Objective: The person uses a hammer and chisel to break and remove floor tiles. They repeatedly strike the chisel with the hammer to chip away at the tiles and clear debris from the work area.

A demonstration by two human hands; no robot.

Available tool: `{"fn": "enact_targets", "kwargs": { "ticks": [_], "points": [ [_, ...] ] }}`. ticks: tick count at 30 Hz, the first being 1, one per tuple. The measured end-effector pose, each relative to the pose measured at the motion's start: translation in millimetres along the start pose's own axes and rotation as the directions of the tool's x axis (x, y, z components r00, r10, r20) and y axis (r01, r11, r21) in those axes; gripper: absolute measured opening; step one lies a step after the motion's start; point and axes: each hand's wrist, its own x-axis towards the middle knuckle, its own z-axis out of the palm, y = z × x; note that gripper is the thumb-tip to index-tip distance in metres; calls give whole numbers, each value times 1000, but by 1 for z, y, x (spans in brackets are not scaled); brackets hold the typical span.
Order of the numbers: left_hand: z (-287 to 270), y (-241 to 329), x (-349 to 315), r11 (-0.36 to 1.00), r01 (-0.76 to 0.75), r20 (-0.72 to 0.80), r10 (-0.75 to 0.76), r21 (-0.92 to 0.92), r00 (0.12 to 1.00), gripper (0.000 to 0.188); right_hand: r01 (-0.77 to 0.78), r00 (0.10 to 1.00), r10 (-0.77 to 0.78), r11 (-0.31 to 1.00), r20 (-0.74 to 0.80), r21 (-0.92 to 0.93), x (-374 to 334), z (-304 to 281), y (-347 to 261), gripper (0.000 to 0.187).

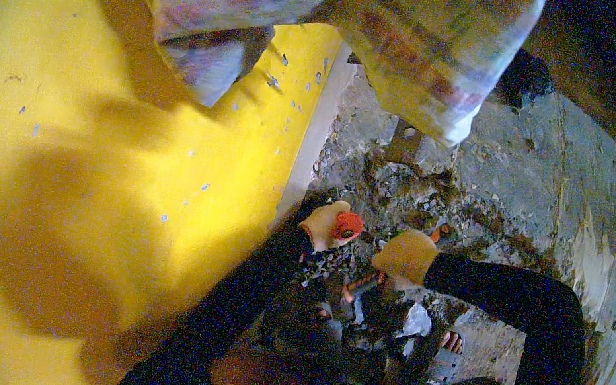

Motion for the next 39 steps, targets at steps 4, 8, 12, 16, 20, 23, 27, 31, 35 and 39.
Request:
{"fn": "enact_targets", "kwargs": {
  "ticks": [4,8,12,16,20,23,27,31,35,39],
  "points": [
    [4,2,-5,977,32,-41,-42,-209,998,47,60,994,-53,995,-94,80,-18,4,-25,17],
    [3,0,-9,989,-125,-105,134,84,985,55,-127,987,120,990,104,62,-24,-5,-20,17],
    [2,2,-7,991,-131,-106,129,-15,986,46,-326,910,311,945,275,8,-30,-8,-1,22],
    [0,3,-5,964,-207,-118,228,167,967,44,-417,876,393,908,280,29,-35,-2,9,22],
    [-3,4,-5,979,-193,-121,199,57,973,50,-483,848,470,876,245,-11,-36,15,3,20],
    [-4,8,-6,975,-220,-130,222,24,966,48,-477,878,478,879,37,-33,-34,29,-5,20],
    [-6,17,-7,978,-202,-93,206,51,974,45,-445,889,445,895,107,-25,-35,35,-1,18],
    [-9,16,-6,989,-141,-36,143,49,989,46,-337,922,335,941,194,-21,-43,14,12,23],
    [-1,-6,0,988,-138,-18,137,-72,990,34,-118,985,120,993,121,-21,-50,-19,7,23],
    [18,-39,13,919,-101,29,121,-381,992,30,154,984,-143,982,105,-109,-32,-47,6,14]
  ]
}}
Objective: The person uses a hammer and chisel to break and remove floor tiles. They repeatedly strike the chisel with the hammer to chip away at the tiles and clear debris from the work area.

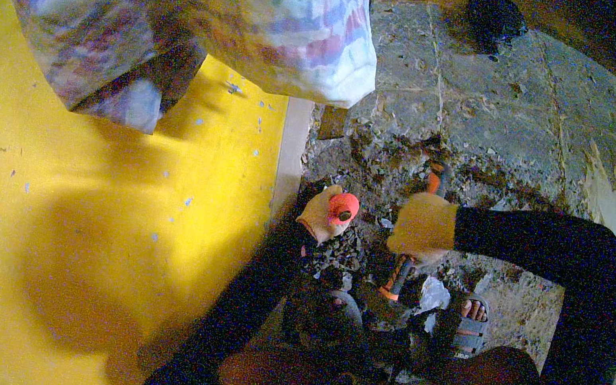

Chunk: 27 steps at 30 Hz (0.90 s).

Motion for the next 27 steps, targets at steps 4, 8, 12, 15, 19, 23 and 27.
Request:
{"fn": "enact_targets", "kwargs": {
  "ticks": [4,8,12,15,19,23,27],
  "points": [
    [11,-19,2,896,77,-61,-115,-437,992,33,-458,885,456,889,95,7,25,-20,26,15],
    [9,-1,0,844,116,-86,-188,-523,978,38,-387,919,387,922,78,-17,25,-30,27,17],
    [2,23,-11,884,-120,-141,204,451,969,41,-10,994,5,999,-112,-43,22,-29,-1,17],
    [2,27,-11,844,-125,-122,219,522,968,39,-28,997,26,999,-70,-28,29,-29,-2,18],
    [0,23,-4,867,-103,-19,129,487,992,39,-401,914,398,915,79,30,32,-30,29,20],
    [-1,24,-4,978,-129,-75,143,166,987,36,-425,905,422,904,57,45,22,-26,30,21],
    [7,31,-10,881,-70,-167,166,468,972,40,-118,993,118,993,0,4,25,-26,8,19]
  ]
}}
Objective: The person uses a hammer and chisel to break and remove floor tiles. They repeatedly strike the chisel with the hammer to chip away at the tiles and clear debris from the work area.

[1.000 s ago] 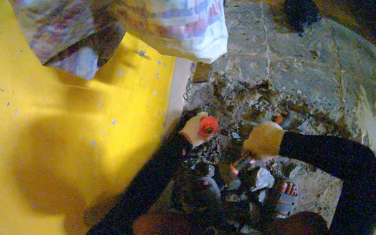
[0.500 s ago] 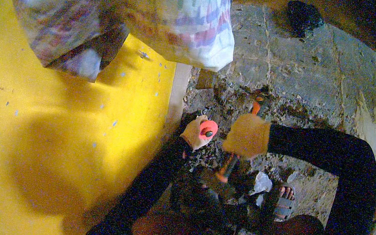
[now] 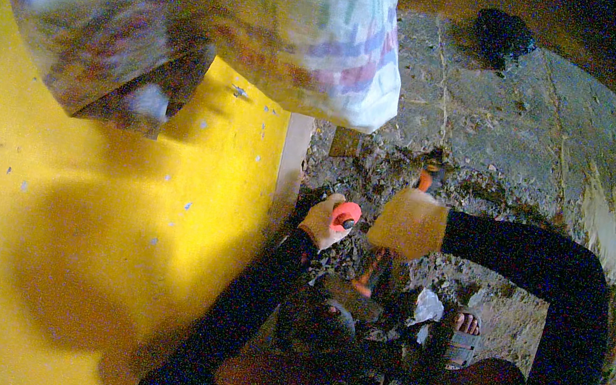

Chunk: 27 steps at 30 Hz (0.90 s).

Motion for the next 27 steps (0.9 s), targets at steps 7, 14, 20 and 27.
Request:
{"fn": "enact_targets", "kwargs": {
  "ticks": [7,14,20,27],
  "points": [
    [-1,-3,6,998,-23,67,19,53,998,44,-260,963,261,965,71,-27,14,-9,30,16],
    [5,-12,1,999,-36,6,35,22,999,54,118,993,-117,993,-13,20,8,9,15,14],
    [1,-11,3,899,272,190,-218,-342,957,51,-224,970,231,970,78,-89,15,5,37,11],
    [14,-29,3,914,92,52,-78,-396,996,29,24,995,-23,1000,100,-10,8,5,10,16]
  ]
}}
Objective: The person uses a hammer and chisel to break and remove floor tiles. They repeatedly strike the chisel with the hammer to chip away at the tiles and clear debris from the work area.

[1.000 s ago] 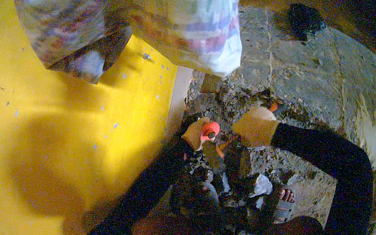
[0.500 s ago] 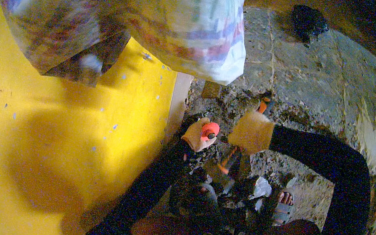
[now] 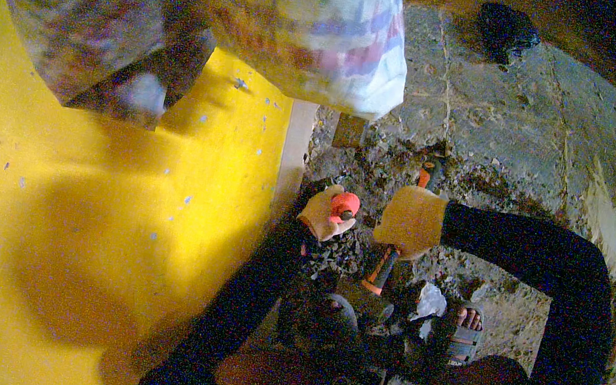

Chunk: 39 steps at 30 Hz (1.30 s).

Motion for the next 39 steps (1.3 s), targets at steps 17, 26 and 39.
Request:
{"fn": "enact_targets", "kwargs": {
  "ticks": [17,26,39],
  "points": [
    [-9,15,0,986,162,120,-165,29,979,47,-237,971,237,970,8,-46,10,7,7,16],
    [-6,5,-4,969,140,72,-158,203,985,41,-31,999,31,999,14,-14,3,5,-4,12],
    [-9,-2,-1,811,477,263,-405,-338,876,36,-459,887,460,888,-43,34,5,10,-3,13]
  ]
}}
